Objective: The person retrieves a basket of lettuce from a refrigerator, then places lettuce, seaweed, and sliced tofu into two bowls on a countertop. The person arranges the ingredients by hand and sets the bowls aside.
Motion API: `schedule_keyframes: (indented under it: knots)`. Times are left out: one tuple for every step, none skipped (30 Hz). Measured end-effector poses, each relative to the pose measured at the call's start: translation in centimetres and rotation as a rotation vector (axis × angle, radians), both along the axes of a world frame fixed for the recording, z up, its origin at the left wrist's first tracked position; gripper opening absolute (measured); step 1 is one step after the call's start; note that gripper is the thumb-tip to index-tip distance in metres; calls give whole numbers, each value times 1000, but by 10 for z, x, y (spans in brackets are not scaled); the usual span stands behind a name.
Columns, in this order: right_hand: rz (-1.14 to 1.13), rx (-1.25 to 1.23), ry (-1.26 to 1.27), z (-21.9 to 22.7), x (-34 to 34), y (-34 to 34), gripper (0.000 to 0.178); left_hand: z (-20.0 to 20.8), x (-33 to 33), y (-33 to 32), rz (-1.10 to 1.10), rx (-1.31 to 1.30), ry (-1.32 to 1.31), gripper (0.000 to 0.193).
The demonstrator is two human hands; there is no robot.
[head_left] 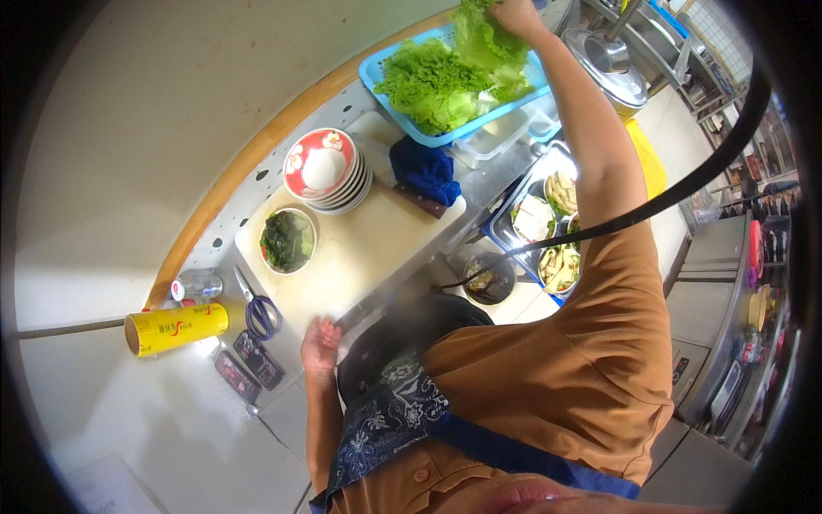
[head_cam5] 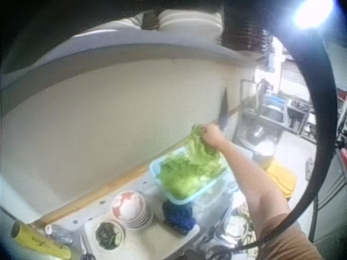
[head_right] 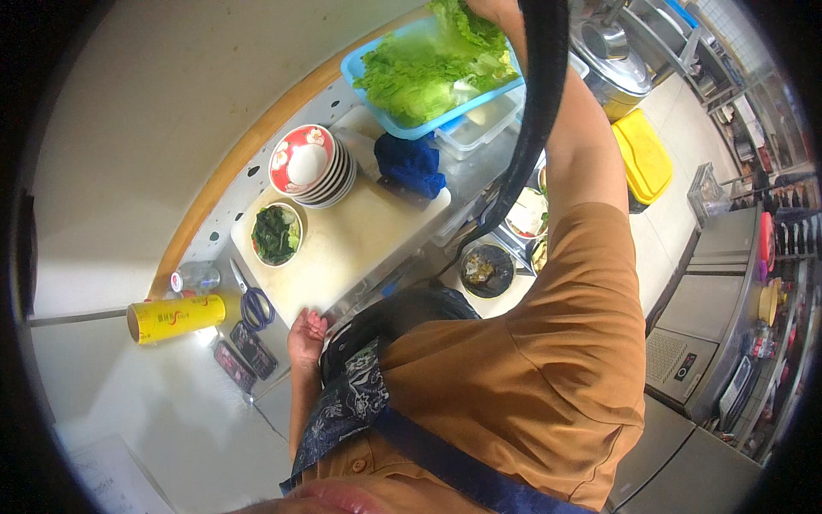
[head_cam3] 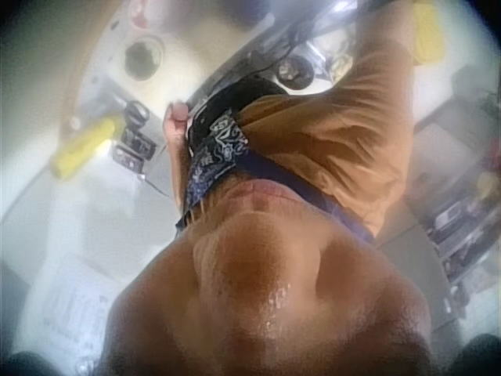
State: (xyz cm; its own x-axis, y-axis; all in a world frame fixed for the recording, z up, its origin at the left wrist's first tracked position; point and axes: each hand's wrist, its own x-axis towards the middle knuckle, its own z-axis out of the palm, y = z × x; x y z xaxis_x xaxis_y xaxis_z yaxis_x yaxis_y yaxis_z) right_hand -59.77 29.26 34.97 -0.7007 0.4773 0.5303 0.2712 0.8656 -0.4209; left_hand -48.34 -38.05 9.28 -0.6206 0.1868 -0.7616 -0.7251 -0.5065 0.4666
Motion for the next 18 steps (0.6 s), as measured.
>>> schedule_keyframes:
  knots:
    - [25,-49,-14,1,2,4,20,1,-1,1,-1,6,6,24]
    - [50,-98,-29,2,3,8,20,2,-2,2,-16,22,22,24]
    - [69,-158,-13,2,5,10,20,4,-3,3,-24,21,32,24]
    - [89,-219,1,0,7,10,20,5,-4,4,-30,18,50,24]
    - [111,-281,14,-1,9,9,21,5,-5,5,-30,7,36,24]
    - [144,-241,-16,-3,9,6,22,6,-5,7,-30,-6,30,25]
    - [176,-202,-47,-5,9,2,23,6,-5,7,-37,-6,42,25]
    - [118,129,-52,-9,7,-5,27,6,-5,8,-28,-25,23,26]
    - [7,460,-29,-12,5,-13,30,7,-5,8,-28,-31,22,26]
    - [30,291,-125,-10,6,-17,31,7,-5,8,-41,-21,37,26]
    - [51,120,-219,-6,4,-21,31,7,-5,8,-39,-32,25,27]
    - [75,-52,-310,-2,2,-25,32,7,-5,7,-45,-26,29,27]
    - [45,-51,-275,2,-1,-31,32,7,-5,7,-51,-15,42,27]
    - [18,-49,-239,7,-4,-37,32,7,-4,6,-50,-20,36,27]
    - [-8,-47,-205,11,-6,-43,31,7,-4,6,-49,-21,38,27]
    - [-38,-32,-141,14,-7,-48,31,8,-3,5,-49,-20,44,28]
    - [-66,-17,-78,18,-10,-51,30,10,-2,6,-51,-39,28,28]
    - [-89,-2,-16,20,-14,-55,29,11,-3,7,-49,-55,16,28]
